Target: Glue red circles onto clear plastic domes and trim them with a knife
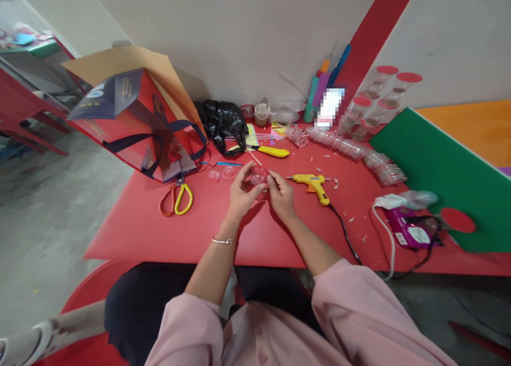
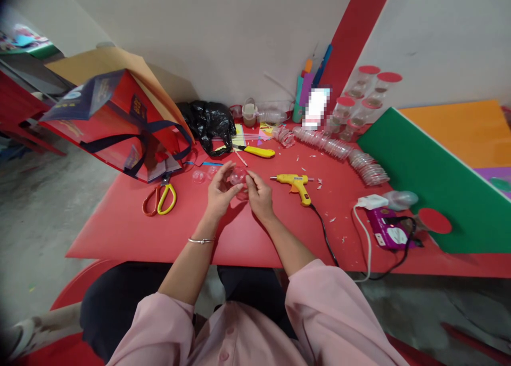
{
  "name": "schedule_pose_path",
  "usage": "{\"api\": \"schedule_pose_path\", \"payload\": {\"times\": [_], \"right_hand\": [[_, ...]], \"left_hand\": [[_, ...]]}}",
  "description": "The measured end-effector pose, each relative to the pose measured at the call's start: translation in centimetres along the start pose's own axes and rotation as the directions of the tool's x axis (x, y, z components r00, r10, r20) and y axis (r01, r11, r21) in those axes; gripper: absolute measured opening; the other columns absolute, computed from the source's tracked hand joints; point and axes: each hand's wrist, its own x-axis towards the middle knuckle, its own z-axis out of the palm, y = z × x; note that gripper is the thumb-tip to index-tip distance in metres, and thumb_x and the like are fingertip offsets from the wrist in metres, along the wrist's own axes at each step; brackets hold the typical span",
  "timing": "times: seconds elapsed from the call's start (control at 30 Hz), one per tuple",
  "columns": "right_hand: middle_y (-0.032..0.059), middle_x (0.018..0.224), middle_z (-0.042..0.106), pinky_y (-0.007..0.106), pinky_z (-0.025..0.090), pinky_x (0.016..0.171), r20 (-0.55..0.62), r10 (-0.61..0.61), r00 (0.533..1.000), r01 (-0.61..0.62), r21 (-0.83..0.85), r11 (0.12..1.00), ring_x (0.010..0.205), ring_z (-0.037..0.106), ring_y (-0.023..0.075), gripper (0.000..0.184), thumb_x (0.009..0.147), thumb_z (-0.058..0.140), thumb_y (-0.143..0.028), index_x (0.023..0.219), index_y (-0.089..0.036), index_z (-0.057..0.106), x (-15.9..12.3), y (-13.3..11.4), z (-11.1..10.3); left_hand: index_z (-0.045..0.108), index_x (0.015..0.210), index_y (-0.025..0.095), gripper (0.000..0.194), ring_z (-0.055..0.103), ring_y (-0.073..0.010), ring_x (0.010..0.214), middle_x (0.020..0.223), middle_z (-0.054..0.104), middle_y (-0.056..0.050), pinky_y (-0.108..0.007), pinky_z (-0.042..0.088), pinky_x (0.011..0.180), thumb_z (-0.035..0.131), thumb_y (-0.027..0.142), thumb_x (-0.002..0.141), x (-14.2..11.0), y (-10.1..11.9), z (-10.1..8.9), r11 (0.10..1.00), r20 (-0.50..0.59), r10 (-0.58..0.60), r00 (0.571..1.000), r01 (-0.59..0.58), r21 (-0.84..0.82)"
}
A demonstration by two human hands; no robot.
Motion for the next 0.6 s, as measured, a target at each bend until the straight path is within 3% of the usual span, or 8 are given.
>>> {"api": "schedule_pose_path", "payload": {"times": [0.1, 0.23, 0.4, 0.6], "right_hand": [[0.0062, 0.121, 0.077, 0.034, 0.063, 0.085, -0.01, -0.004, 1.0, 0.004, 0.01, 1.0, 0.097, 0.074, 0.02, 0.039, 0.098, 0.06, -0.053, 0.122, -0.025, 0.073, 0.0, -0.1, 0.1], [0.0053, 0.113, 0.077, 0.031, 0.063, 0.071, -0.011, 0.024, 1.0, -0.023, 0.087, 0.996, 0.078, 0.072, 0.0166, 0.038, 0.096, 0.063, -0.054, 0.117, -0.025, 0.072, 0.0, -0.4, 0.2], [0.0024, 0.099, 0.074, 0.03, 0.063, 0.072, 0.002, 0.034, 0.999, -0.034, 0.129, 0.991, 0.077, 0.069, 0.0164, 0.038, 0.095, 0.063, -0.059, 0.108, -0.024, 0.072, -0.1, -0.8, 0.1], [0.0013, 0.095, 0.07, 0.031, 0.064, 0.073, -0.005, 0.077, 0.997, -0.075, 0.156, 0.985, 0.081, 0.065, 0.0166, 0.042, 0.092, 0.064, -0.065, 0.1, -0.024, 0.072, 0.1, -0.3, -0.1]], "left_hand": [[0.066, 0.134, 0.03, 0.074, 0.063, -0.024, 0.127, 0.139, 0.064, -0.009, -0.034, 0.054, 0.102, 0.096, 0.031, 0.066, 0.3, -1.0, -0.2, 0.999, -0.054, -0.038, 0.998, 0.039, 0.017], [0.068, 0.127, 0.027, 0.062, 0.066, -0.0208, 0.117, 0.127, 0.069, -0.008, -0.035, 0.053, 0.102, 0.093, 0.036, 0.071, 0.6, -1.8, -0.5, 0.998, -0.095, -0.057, 0.994, 0.059, 0.022], [0.071, 0.121, 0.026, 0.054, 0.066, -0.0212, 0.118, 0.126, 0.07, -0.008, -0.035, 0.055, 0.099, 0.092, 0.034, 0.072, 0.5, -2.0, -0.7, 1.0, -0.045, -0.027, 0.999, 0.028, 0.005], [0.066, 0.129, 0.027, 0.064, 0.062, -0.0237, 0.13, 0.135, 0.066, -0.01, -0.032, 0.056, 0.096, 0.092, 0.029, 0.071, 0.4, -1.7, -0.6, 0.999, -0.029, -0.021, 0.999, 0.021, 0.023]]}}
